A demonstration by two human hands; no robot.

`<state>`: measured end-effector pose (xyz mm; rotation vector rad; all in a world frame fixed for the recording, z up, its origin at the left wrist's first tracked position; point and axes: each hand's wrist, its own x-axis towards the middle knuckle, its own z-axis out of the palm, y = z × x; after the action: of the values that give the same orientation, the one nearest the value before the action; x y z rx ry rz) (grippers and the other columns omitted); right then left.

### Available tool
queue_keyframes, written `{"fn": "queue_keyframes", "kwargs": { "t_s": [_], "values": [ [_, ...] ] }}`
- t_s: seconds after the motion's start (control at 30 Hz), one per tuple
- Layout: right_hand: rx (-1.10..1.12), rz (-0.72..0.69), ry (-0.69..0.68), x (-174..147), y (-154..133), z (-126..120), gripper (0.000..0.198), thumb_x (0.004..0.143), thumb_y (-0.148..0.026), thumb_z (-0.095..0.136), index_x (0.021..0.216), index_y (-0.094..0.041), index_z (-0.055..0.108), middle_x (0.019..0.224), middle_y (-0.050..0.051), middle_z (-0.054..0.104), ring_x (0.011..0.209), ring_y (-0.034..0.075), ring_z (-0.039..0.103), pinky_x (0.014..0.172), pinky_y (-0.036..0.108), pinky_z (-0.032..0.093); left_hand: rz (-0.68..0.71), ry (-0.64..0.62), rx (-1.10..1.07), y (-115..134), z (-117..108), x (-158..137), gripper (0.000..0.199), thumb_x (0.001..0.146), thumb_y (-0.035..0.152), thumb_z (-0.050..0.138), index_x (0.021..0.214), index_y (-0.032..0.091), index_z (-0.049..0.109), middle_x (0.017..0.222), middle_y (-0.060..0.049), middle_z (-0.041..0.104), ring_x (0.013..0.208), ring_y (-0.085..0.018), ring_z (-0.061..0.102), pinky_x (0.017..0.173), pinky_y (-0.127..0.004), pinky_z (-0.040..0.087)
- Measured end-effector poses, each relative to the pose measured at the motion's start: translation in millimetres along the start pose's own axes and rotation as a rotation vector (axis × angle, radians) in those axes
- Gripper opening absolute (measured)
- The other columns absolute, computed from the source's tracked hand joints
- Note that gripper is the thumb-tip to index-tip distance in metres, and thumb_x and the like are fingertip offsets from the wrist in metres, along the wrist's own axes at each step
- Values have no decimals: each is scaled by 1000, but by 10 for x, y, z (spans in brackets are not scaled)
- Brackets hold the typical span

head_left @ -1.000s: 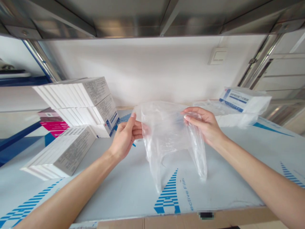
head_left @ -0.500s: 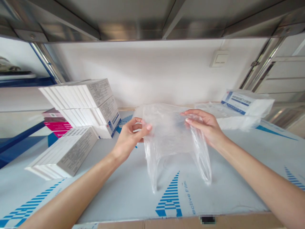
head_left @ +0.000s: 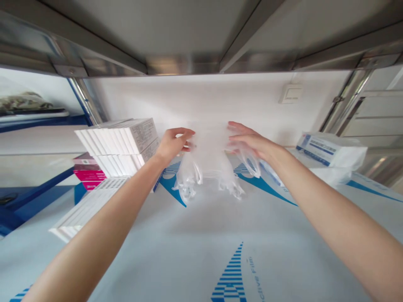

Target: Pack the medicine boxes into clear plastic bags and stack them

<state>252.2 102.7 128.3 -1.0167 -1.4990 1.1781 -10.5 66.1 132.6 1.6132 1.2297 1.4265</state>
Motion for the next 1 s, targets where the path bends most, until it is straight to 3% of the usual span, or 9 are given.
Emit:
{"fn": "queue_keyframes", "kwargs": {
  "t_s": [0.07, 0.13, 0.27, 0.4, 0.53, 0.63, 0.77, 0.87, 1.0],
  "values": [
    [-76, 34, -4, 167, 112, 57, 71, 72, -13, 72, 138, -30, 53, 106, 5, 72, 77, 20, 71, 62, 33, 60, -52, 8, 130, -144, -4, 120, 33, 75, 28, 71, 104, 15, 75, 73, -5, 70, 64, -16, 67, 65, -27, 55],
    [-435, 16, -32, 256, 317, 133, 61, 81, -16, 64, 139, -28, 52, 106, 5, 73, 76, 17, 71, 69, 32, 60, -72, -5, 194, -354, -7, 167, 29, 73, 25, 73, 99, 12, 76, 62, -3, 66, 57, -15, 63, 63, -27, 54],
    [-699, -21, 32, 255, 744, 253, 54, 70, -13, 77, 121, -23, 65, 109, 8, 70, 93, 23, 70, 90, 41, 55, -83, -61, 382, -767, -31, 136, 22, 71, 23, 76, 91, 13, 77, 50, 2, 58, 50, -15, 58, 60, -28, 53],
    [-931, -41, 111, 199, 840, 255, 51, 66, -12, 78, 116, -15, 70, 123, 17, 62, 120, 33, 59, 107, 45, 43, -2, -44, 629, -885, -42, 128, 15, 71, 19, 78, 85, 16, 76, 88, -7, 69, 86, -22, 68, 91, -35, 54],
    [-1097, -90, 141, 333, 643, 352, 49, 84, -18, 60, 133, -19, 62, 148, 17, 46, 137, 32, 45, 116, 45, 32, 105, 16, 826, -714, 134, 306, 31, 94, 23, 51, 119, 21, 69, 135, -13, 53, 123, -26, 57, 111, -41, 41],
    [-1190, -62, 40, 490, 640, 564, 46, 93, -26, 49, 138, -23, 59, 149, 13, 51, 139, 34, 44, 114, 50, 33, 108, -93, 947, -688, 400, 461, 37, 98, 26, 42, 128, 24, 65, 138, -12, 57, 138, -32, 44, 113, -49, 37],
    [-1289, 29, -10, 537, 969, 751, 61, 101, -41, 37, 155, -13, 37, 164, 20, 25, 152, 41, 19, 119, 60, 16, 17, -234, 1073, -988, 658, 457, 50, 99, 38, 42, 144, 20, 53, 161, -13, 35, 153, -38, 15, 120, -63, 18],
    [-1312, 53, -54, 492, 1213, 710, 70, 101, -52, 33, 159, -13, 27, 166, 19, 18, 154, 37, 12, 121, 54, 11, -17, -305, 1114, -1254, 683, 354, 69, 99, 56, 33, 156, 19, 33, 167, -13, 20, 155, -35, 10, 122, -62, 9],
    [-1301, 66, -102, 460, 1325, 588, 74, 99, -60, 27, 160, -18, 21, 167, 17, 16, 154, 33, 15, 121, 51, 15, -51, -351, 1125, -1413, 616, 290, 83, 94, 72, 18, 160, 22, 20, 168, -10, 10, 156, -32, 7, 123, -59, 10]
  ]
}}
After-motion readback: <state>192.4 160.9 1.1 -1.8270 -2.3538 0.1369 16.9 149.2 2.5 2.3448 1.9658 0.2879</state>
